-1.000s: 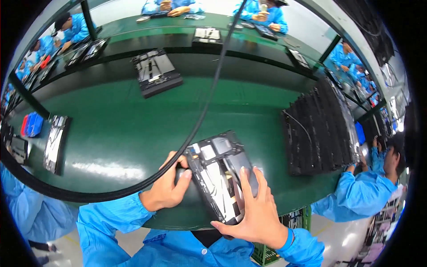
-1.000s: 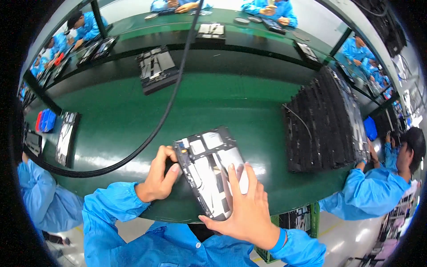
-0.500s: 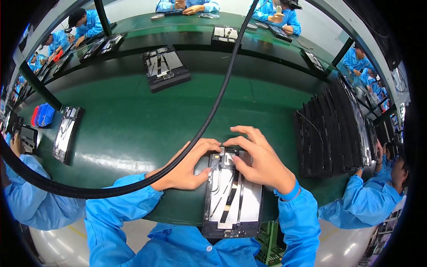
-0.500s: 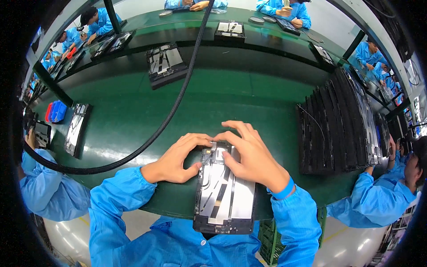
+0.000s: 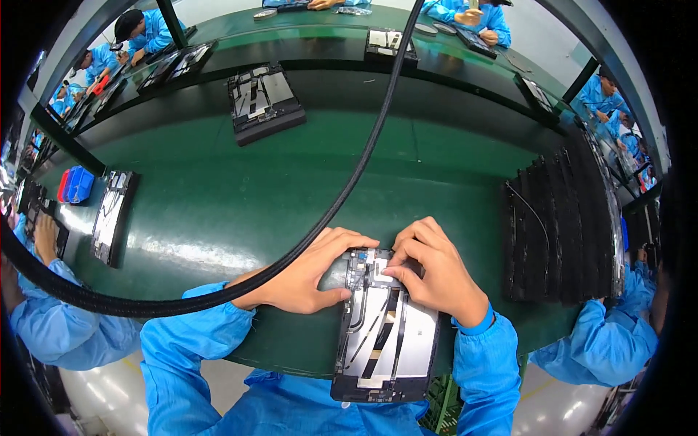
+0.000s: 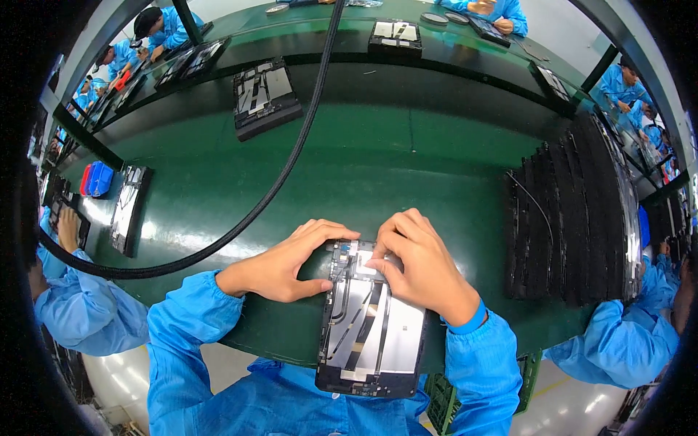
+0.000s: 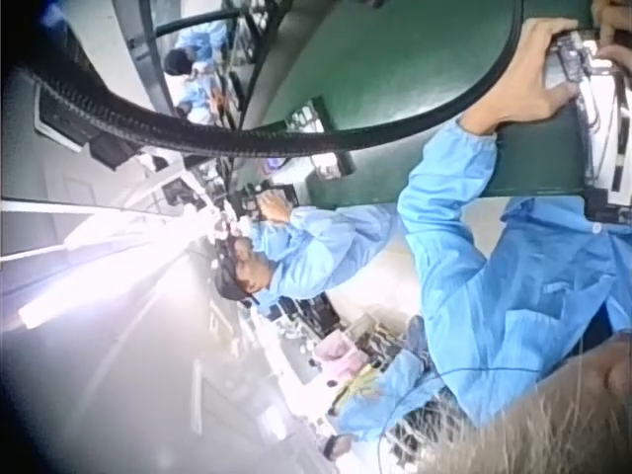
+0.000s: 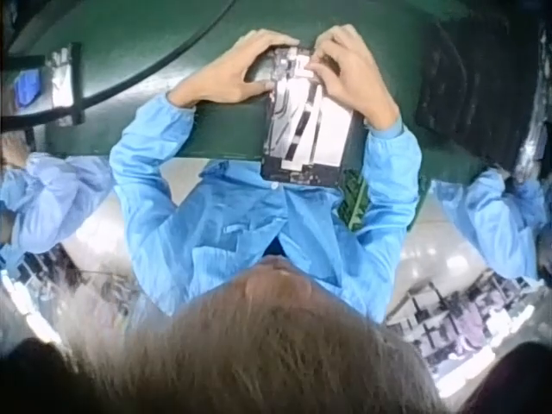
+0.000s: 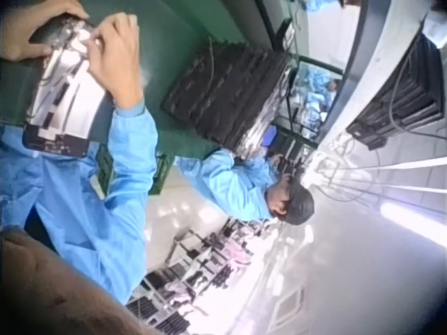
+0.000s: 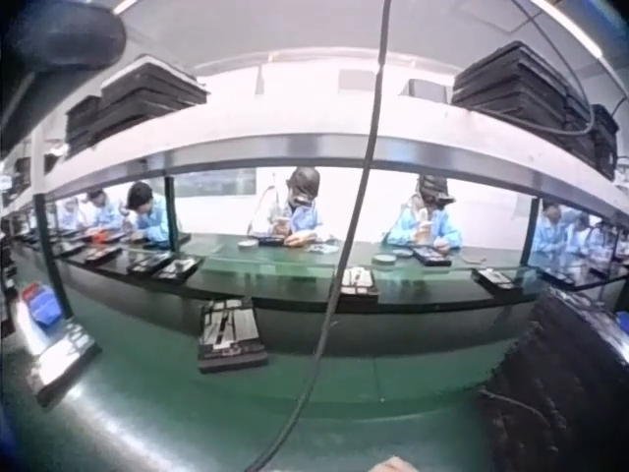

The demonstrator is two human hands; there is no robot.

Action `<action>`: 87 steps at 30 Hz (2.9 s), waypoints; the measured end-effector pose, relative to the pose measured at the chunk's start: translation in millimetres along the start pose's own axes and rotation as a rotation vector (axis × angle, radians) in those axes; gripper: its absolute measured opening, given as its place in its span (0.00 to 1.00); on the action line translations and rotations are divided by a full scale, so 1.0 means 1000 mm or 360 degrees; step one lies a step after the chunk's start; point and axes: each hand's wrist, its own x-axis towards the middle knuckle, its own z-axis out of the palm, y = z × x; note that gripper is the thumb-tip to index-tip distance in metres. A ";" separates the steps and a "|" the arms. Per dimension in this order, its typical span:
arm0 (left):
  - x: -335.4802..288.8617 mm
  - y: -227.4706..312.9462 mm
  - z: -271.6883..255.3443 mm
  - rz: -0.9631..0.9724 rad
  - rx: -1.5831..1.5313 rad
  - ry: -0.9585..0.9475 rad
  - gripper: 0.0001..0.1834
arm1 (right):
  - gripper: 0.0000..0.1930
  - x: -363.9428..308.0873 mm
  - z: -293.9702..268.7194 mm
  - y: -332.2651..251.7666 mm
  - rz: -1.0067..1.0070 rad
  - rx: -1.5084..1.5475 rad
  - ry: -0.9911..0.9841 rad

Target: The person connects internal ribbon cables to circuit board components within a tablet chassis by hand.

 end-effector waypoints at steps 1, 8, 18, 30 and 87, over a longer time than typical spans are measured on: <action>-0.001 -0.003 -0.001 0.0053 -0.0006 0.0039 0.47 | 0.10 0.000 0.006 -0.001 -0.0022 -0.0002 0.0053; 0.000 0.003 -0.004 -0.0160 0.0022 -0.0015 0.52 | 0.09 0.005 0.006 -0.009 -0.0040 -0.0178 -0.0080; 0.002 -0.005 0.007 -0.0153 -0.0033 0.0092 0.55 | 0.09 0.006 0.025 -0.011 0.0207 0.0009 -0.0011; -0.009 -0.014 0.027 0.0321 0.0292 0.0612 0.39 | 0.14 0.002 -0.001 0.002 0.0191 0.0237 -0.0360; 0.076 0.024 0.107 0.0429 0.0795 0.0100 0.29 | 0.11 -0.039 -0.077 0.079 0.0360 0.0262 -0.0511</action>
